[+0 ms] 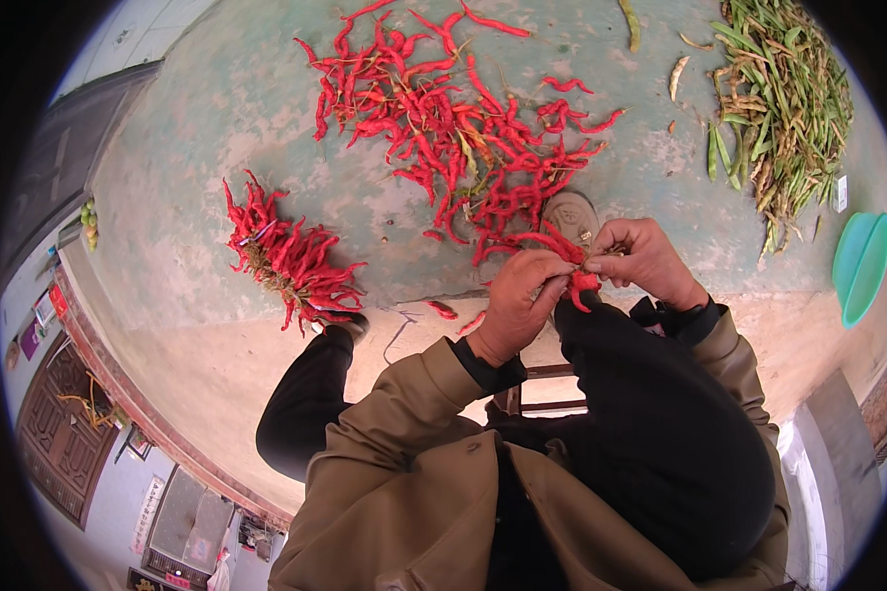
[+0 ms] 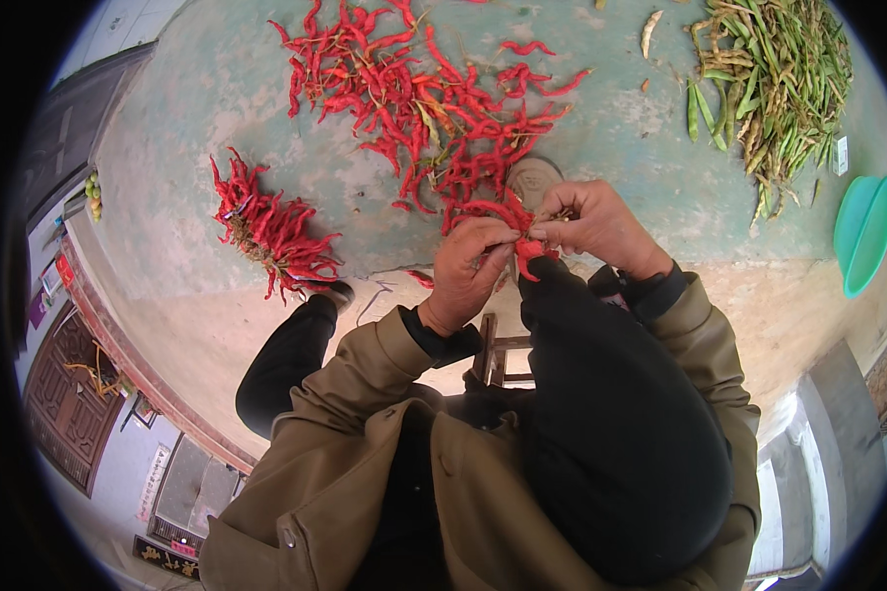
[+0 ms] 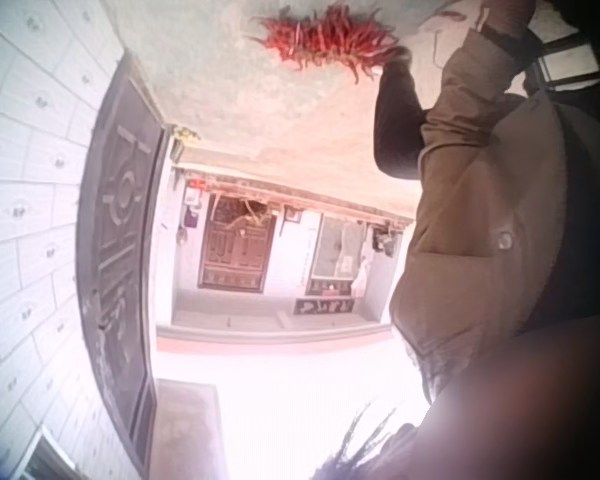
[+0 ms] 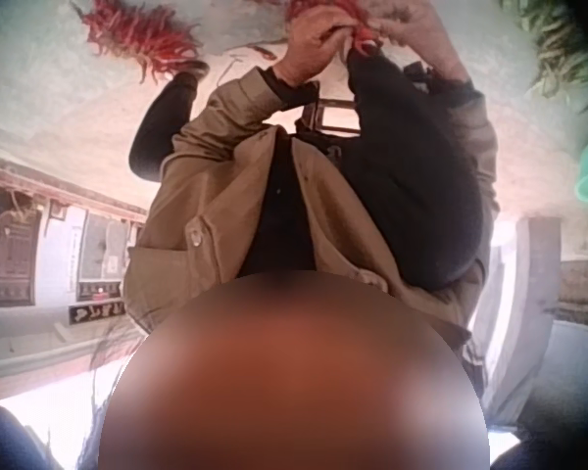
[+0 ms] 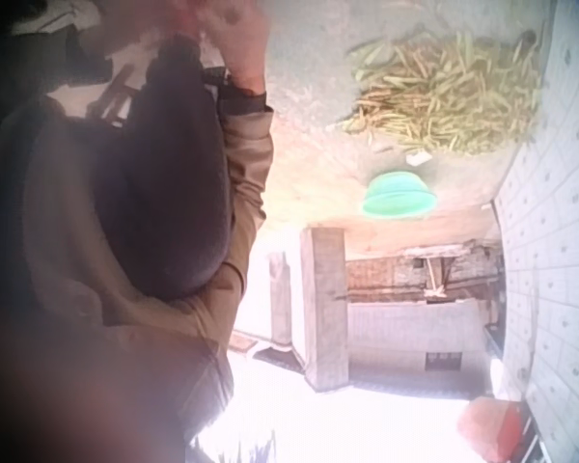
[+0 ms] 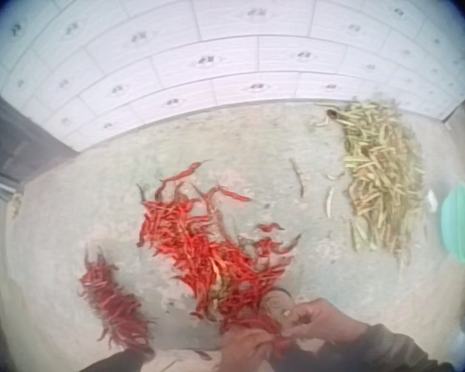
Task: The person sits and strings red chili peppers onto a thin cord by hand, gathering them from a pile on the floor and forming a growing bundle. The person occasionally adjusts the bundle and continues adding peppers until the clip ends.
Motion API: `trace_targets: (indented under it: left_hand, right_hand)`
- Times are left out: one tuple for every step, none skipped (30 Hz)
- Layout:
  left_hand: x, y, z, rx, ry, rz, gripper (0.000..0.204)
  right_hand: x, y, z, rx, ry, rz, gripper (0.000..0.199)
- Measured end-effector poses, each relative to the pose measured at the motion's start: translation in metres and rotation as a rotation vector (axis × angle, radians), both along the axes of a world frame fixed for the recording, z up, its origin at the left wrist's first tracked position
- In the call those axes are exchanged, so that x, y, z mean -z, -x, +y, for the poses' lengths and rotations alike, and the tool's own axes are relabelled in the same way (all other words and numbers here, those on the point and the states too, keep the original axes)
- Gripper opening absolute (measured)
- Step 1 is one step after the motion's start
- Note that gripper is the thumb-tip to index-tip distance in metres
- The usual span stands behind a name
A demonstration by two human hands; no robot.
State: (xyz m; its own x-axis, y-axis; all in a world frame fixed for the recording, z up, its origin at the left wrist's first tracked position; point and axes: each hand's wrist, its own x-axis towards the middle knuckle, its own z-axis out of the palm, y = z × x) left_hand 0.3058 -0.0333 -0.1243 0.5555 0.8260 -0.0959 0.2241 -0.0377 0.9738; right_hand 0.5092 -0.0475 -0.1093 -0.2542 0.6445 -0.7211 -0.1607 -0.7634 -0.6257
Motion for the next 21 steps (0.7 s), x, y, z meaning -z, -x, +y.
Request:
trace_targets:
  left_hand:
    - [0.000, 0.001, -0.002, -0.023, 0.027, 0.002, 0.014]
    - [0.000, 0.001, -0.004, -0.053, 0.059, 0.005, 0.014]
    - [0.000, 0.001, -0.005, -0.076, 0.084, 0.000, 0.014]
    - [0.001, 0.001, -0.007, -0.103, 0.086, -0.005, 0.014]
    - [0.002, 0.001, -0.008, -0.124, 0.081, -0.015, 0.014]
    - [0.002, 0.002, -0.009, -0.147, 0.082, -0.016, 0.014]
    - [0.002, 0.002, -0.011, -0.136, 0.120, -0.025, 0.014]
    - [0.001, 0.003, -0.013, -0.129, 0.163, -0.024, 0.014]
    - [0.001, 0.003, -0.015, -0.123, 0.203, -0.027, 0.014]
    - [0.001, 0.004, -0.016, -0.113, 0.158, -0.016, 0.015]
    - [0.001, 0.005, -0.018, -0.107, 0.113, -0.008, 0.015]
    - [0.002, 0.007, -0.019, -0.093, 0.059, -0.004, 0.015]
    - [0.002, 0.009, -0.021, -0.095, 0.066, 0.007, 0.016]
    - [0.002, 0.011, -0.021, -0.087, 0.062, 0.012, 0.016]
    - [0.003, 0.014, -0.022, -0.078, 0.060, 0.018, 0.016]
    - [0.002, 0.016, -0.025, -0.078, 0.037, 0.026, 0.016]
    - [0.002, 0.019, -0.027, -0.074, 0.015, 0.032, 0.016]
    - [0.003, 0.021, -0.030, -0.069, -0.007, 0.035, 0.016]
    - [0.005, 0.024, -0.032, -0.062, 0.003, 0.026, 0.016]
    - [0.008, 0.028, -0.034, -0.056, 0.013, 0.016, 0.017]
    - [0.013, 0.033, -0.034, -0.046, 0.030, 0.020, 0.017]
  right_hand:
    - [0.000, 0.000, -0.001, -0.007, 0.011, 0.009, 0.008]
    - [0.001, 0.000, -0.001, -0.010, 0.017, 0.002, 0.008]
    - [0.001, 0.000, -0.001, -0.008, 0.009, 0.012, 0.008]
    - [0.002, 0.001, -0.002, -0.008, 0.004, 0.012, 0.008]
    - [0.002, 0.001, -0.002, -0.008, 0.003, 0.018, 0.008]
    - [0.002, 0.002, -0.002, -0.010, 0.005, 0.016, 0.008]
    - [0.002, 0.003, -0.003, -0.021, 0.019, 0.004, 0.008]
    - [0.003, 0.004, -0.003, -0.033, 0.011, 0.016, 0.008]
    - [0.003, 0.005, -0.002, -0.051, 0.012, 0.016, 0.008]
    - [0.003, 0.006, -0.001, -0.069, 0.013, 0.015, 0.008]
    - [0.004, 0.007, 0.000, -0.084, 0.020, 0.023, 0.008]
    - [0.004, 0.009, 0.001, -0.102, 0.028, 0.032, 0.009]
    - [0.005, 0.011, 0.002, -0.121, 0.032, 0.042, 0.009]
    - [0.006, 0.014, 0.002, -0.152, 0.024, 0.064, 0.009]
    - [0.007, 0.018, 0.003, -0.182, 0.018, 0.086, 0.008]
    - [0.008, 0.021, 0.002, -0.215, 0.020, 0.092, 0.008]
    - [0.008, 0.024, 0.001, -0.219, -0.021, 0.092, 0.008]
    - [0.009, 0.027, 0.000, -0.224, -0.053, 0.076, 0.008]
    - [0.009, 0.028, -0.002, -0.228, -0.091, 0.080, 0.008]
    - [0.009, 0.028, -0.003, -0.207, -0.083, 0.051, 0.008]
    - [0.009, 0.025, -0.002, -0.186, -0.087, 0.040, 0.008]
